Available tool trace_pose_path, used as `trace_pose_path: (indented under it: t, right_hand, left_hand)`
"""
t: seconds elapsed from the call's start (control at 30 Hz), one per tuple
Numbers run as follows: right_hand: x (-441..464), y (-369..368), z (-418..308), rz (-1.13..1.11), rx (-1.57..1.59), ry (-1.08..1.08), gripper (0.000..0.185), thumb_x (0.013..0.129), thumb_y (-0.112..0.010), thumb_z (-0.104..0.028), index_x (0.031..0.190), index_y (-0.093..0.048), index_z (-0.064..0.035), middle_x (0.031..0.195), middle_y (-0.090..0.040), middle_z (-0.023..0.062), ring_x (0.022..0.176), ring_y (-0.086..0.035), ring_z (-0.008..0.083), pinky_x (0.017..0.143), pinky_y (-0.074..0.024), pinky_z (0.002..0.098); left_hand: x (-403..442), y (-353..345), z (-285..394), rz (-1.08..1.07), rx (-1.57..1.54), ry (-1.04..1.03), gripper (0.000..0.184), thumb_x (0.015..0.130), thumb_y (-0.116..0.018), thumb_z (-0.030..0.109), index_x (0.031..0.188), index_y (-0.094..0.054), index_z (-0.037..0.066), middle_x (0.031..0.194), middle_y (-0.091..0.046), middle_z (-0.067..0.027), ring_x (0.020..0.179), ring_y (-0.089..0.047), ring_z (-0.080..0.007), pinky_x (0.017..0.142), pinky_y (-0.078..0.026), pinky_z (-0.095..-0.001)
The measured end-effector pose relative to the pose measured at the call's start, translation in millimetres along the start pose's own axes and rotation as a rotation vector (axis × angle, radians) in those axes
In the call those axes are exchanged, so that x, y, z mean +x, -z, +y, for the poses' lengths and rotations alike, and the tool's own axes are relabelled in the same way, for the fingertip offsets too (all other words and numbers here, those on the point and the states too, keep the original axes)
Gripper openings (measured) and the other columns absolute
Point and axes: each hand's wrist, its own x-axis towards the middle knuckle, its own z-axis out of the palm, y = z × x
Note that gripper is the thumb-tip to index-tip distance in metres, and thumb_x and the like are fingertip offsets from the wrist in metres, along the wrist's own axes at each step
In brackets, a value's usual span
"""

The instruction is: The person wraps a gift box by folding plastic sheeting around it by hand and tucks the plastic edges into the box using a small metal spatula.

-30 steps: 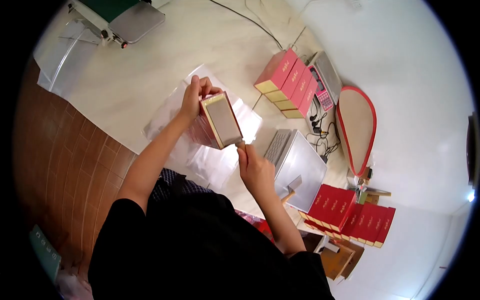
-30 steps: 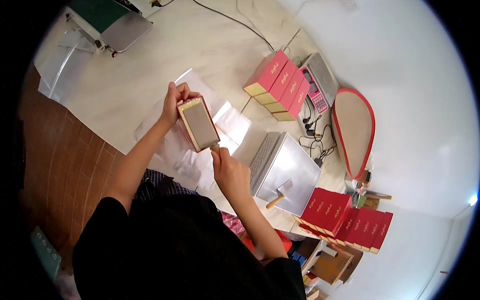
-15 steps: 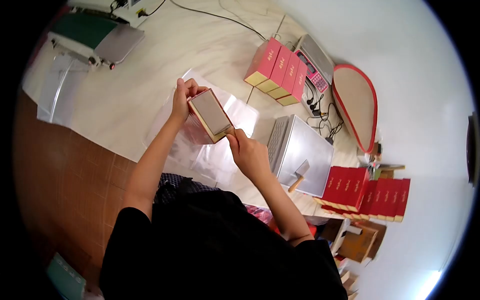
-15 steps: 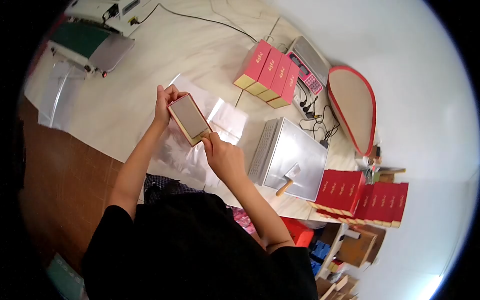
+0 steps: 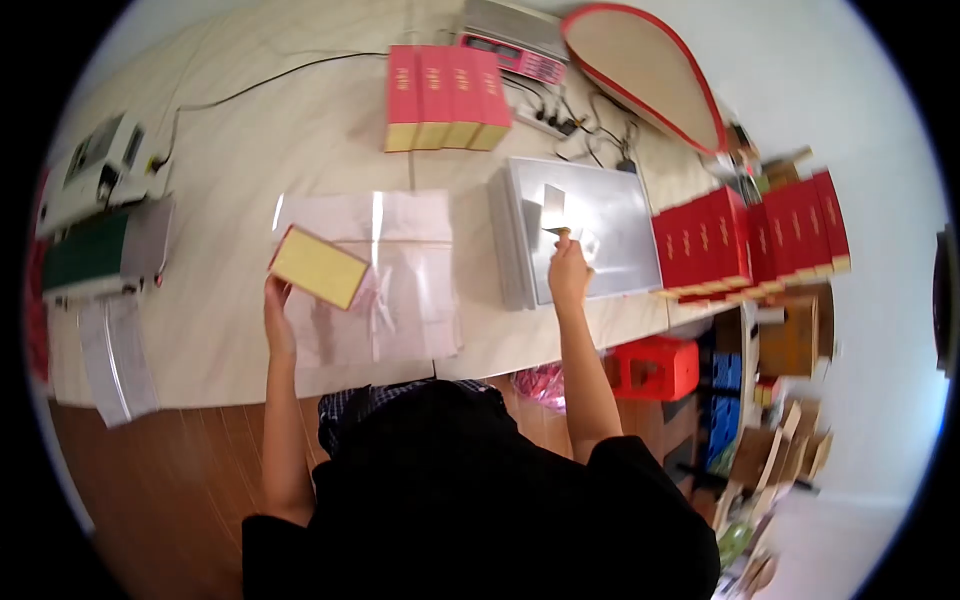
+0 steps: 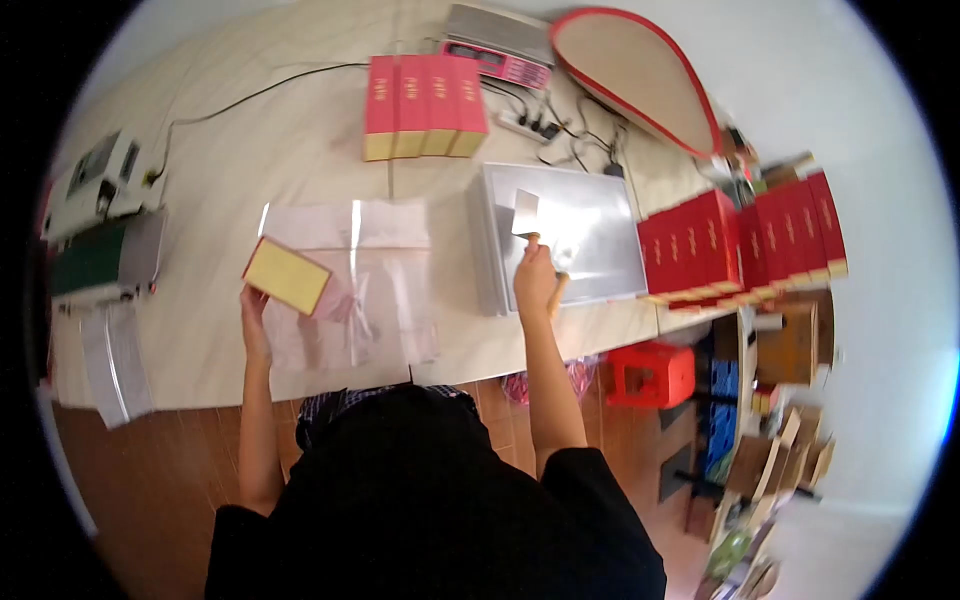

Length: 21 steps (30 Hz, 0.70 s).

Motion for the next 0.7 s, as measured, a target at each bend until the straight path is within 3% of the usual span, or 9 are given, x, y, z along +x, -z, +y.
trace_pose_path:
  t: [0.07,0.13,0.27,0.33,0.37,0.43,0.5,0.57,0.7]
  right_hand:
    - [11.0,-12.8,15.1,-0.066,-0.252,-0.156,0.051,0.107,-0.026,-0.041,0.112,-0.062,-0.0052,0.101,-0.072,0.0151,0.098,-0.067,0.0348,0.095,-0.0407,0.0506]
    - [12.5,-15.6,22.4,-0.159,-0.311,-0.212,0.043,0.106,-0.029,-0.037,0.119,-0.060,-0.0092,0.106,-0.069,0.0143,0.095,-0.068,0.0334,0.094,-0.0422,0.0503]
    - [6.1,-31.0,38.9,-0.047,-0.558,0.048,0.040,0.100,-0.044,-0.032,0.129,-0.055,-0.0060,0.118,-0.062,0.0141,0.105,-0.063,0.0299,0.093,-0.0449,0.0454]
    - [-13.0,-2.9,-17.6,0.041,-0.458,0.017,0.037,0.094,-0.060,-0.023,0.121,-0.054,0.0015,0.124,-0.057,0.0197,0.115,-0.056,0.0376,0.092,-0.0452,0.0499]
    - [-24.9,-9.5,-28.5,0.013,-0.438,0.047,0.037,0.094,-0.060,-0.023,0.121,-0.054,0.0015,0.124,-0.057,0.0197,0.115,-0.056,0.0376,0.092,-0.0452,0.0499]
    - [-49.0,-18.7,-39.6,0.129,-0.082,0.428,0.061,0.084,-0.074,-0.026,0.132,-0.049,0.0027,0.128,-0.057,0.0210,0.123,-0.049,0.0397,0.101,-0.0390,0.0500]
    - [-86.0,-59.0,-51.4,-0.134,0.114,0.526,0.089,0.073,-0.084,-0.034,0.141,-0.041,0.0041,0.135,-0.051,0.0244,0.126,-0.047,0.0421,0.106,-0.0365,0.0497]
    - [-130.1,-90.3,-81.5,-0.356,0.295,0.587,0.090,0.072,-0.086,-0.032,0.141,-0.042,0.0028,0.140,-0.047,0.0232,0.130,-0.042,0.0426,0.108,-0.0362,0.0472]
    - [-172.5,-197.7,-97.8,-0.356,0.420,0.777,0.095,0.070,-0.088,-0.033,0.143,-0.038,0.0013,0.133,-0.054,0.0224,0.125,-0.050,0.0403,0.105,-0.0402,0.0470]
  left_hand:
    - [-0.3,9.8,-2.4,-0.009,0.039,0.006,0.072,0.105,-0.021,0.056,0.148,-0.035,-0.001,0.148,-0.044,-0.0134,0.138,-0.040,-0.0241,0.117,-0.027,-0.0395]
    - [4.5,11.3,-6.7,-0.060,0.079,0.024,0.073,0.105,-0.021,0.056,0.148,-0.035,-0.001,0.148,-0.044,-0.0137,0.138,-0.040,-0.0244,0.117,-0.027,-0.0394]
    - [-1.4,35.8,-15.2,-0.086,0.183,0.093,0.073,0.105,-0.023,0.055,0.148,-0.036,-0.002,0.148,-0.045,-0.0149,0.138,-0.041,-0.0254,0.117,-0.027,-0.0391]
    - [-3.7,34.3,-11.3,-0.076,0.166,0.137,0.073,0.105,-0.023,0.056,0.148,-0.037,-0.002,0.147,-0.047,-0.0153,0.137,-0.042,-0.0257,0.117,-0.026,-0.0386]
    - [-5.5,27.4,0.5,-0.086,0.154,0.117,0.071,0.106,-0.025,0.054,0.146,-0.039,-0.003,0.145,-0.048,-0.0158,0.137,-0.042,-0.0258,0.117,-0.027,-0.0384]
    - [-6.3,24.8,8.4,-0.114,0.167,0.118,0.071,0.106,-0.026,0.053,0.145,-0.041,-0.004,0.144,-0.049,-0.0173,0.137,-0.043,-0.0263,0.116,-0.028,-0.0383]
    - [-2.3,29.1,6.3,-0.156,0.192,0.176,0.074,0.105,-0.024,0.056,0.145,-0.041,-0.005,0.144,-0.049,-0.0195,0.137,-0.042,-0.0272,0.116,-0.029,-0.0385]
    - [1.4,30.9,7.3,-0.175,0.189,0.252,0.075,0.105,-0.024,0.056,0.145,-0.041,-0.005,0.145,-0.048,-0.0196,0.137,-0.042,-0.0273,0.116,-0.028,-0.0384]
    - [2.2,23.5,12.4,-0.228,0.135,0.350,0.073,0.104,-0.027,0.057,0.140,-0.047,-0.004,0.140,-0.053,-0.0165,0.132,-0.046,-0.0253,0.113,-0.032,-0.0374]
